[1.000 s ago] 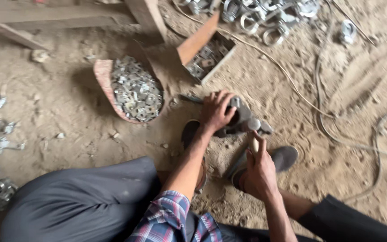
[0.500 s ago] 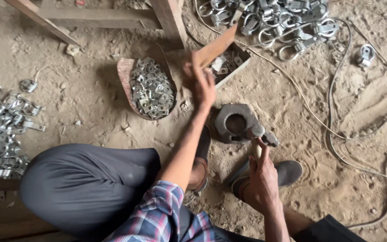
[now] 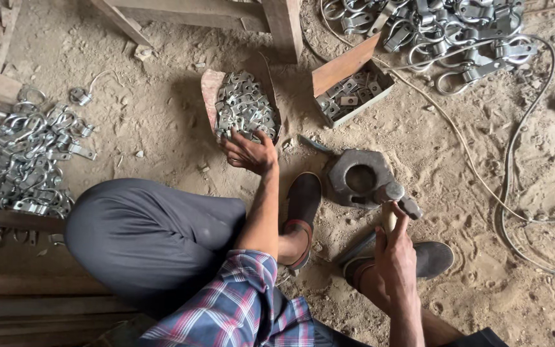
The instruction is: The person sits on the ground and repeatedly hammers small metal parts placed on a metal anvil. They pick up parts from a nearby container, position them on the anvil, and strike them with a hammer.
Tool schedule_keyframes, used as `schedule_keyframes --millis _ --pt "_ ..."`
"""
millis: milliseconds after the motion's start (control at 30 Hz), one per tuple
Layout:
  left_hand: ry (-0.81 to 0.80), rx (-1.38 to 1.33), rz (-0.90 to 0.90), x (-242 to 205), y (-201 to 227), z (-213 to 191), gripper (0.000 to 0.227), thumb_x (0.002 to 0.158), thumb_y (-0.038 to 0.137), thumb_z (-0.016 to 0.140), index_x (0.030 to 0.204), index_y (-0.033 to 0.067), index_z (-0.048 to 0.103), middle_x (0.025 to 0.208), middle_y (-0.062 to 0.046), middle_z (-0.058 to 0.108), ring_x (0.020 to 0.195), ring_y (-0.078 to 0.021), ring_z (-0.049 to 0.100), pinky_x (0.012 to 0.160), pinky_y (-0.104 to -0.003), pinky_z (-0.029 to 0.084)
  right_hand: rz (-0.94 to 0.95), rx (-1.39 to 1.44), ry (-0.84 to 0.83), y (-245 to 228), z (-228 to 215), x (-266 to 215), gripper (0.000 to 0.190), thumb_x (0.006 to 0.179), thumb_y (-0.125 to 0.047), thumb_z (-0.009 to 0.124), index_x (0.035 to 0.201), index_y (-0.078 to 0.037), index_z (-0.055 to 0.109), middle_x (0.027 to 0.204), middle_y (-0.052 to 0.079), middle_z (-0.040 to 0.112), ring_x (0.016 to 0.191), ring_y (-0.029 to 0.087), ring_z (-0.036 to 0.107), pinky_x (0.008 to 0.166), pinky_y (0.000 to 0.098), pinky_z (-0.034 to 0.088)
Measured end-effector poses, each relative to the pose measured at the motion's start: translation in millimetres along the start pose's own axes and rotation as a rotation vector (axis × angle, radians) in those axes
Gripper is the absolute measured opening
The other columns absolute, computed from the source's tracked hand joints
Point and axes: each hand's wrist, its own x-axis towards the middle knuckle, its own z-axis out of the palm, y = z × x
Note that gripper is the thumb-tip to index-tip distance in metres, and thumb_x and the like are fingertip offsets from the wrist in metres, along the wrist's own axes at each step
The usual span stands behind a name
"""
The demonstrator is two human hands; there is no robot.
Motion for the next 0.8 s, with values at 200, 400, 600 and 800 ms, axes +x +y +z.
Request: schedule_keyframes --millis 200,400,600,800 --pt "-0.030 0.032 0.085 -9.6 -6.0 5.5 0.039 0.092 0.038 0.069 0.128 0.0243 0.067 0.161 -0.019 0.036 0.156 -0.0441 0.019 0.117 -0.063 0.024 0.004 0.022 -0.014 -0.8 0.2 1.1 0.056 0.104 -0.021 0.049 0.153 -0.016 0.022 0.103 0.029 0.070 0.075 0.038 0.074 0.055 0.0466 0.063" --pt "-0.091 0.035 0.083 -4.7 -7.8 17.6 0.028 0.095 0.036 0.068 0.121 0.0255 0.067 0.160 -0.017 0.039 0.156 -0.0426 0.019 0.121 -0.064 0.020 -0.005 0.001 -0.011 13.3 8.9 2.6 0.057 0.105 -0.021 0.048 0.153 -0.014 0.019 0.101 0.029 0.070 0.075 0.038 0.074 0.056 0.0466 0.063" --pt "-0.076 0.044 0.128 5.2 -2.3 21.3 0.032 0.090 0.034 0.074 0.118 0.0232 0.064 0.155 -0.020 0.037 0.150 -0.0451 0.018 0.115 -0.072 0.014 0.040 -0.008 -0.040 18.7 10.6 3.2 0.058 0.104 -0.021 0.047 0.153 -0.012 0.017 0.101 0.027 0.071 0.073 0.036 0.074 0.056 0.0449 0.064" --pt "-0.120 -0.038 0.091 10.5 0.6 23.5 0.021 0.087 0.021 0.077 0.103 0.0248 0.064 0.152 -0.012 0.045 0.151 -0.0368 0.028 0.111 -0.064 0.026 0.024 0.017 -0.017 8.9 5.0 0.4 0.057 0.104 -0.019 0.047 0.155 -0.013 0.022 0.103 0.027 0.072 0.075 0.035 0.075 0.056 0.0439 0.064"
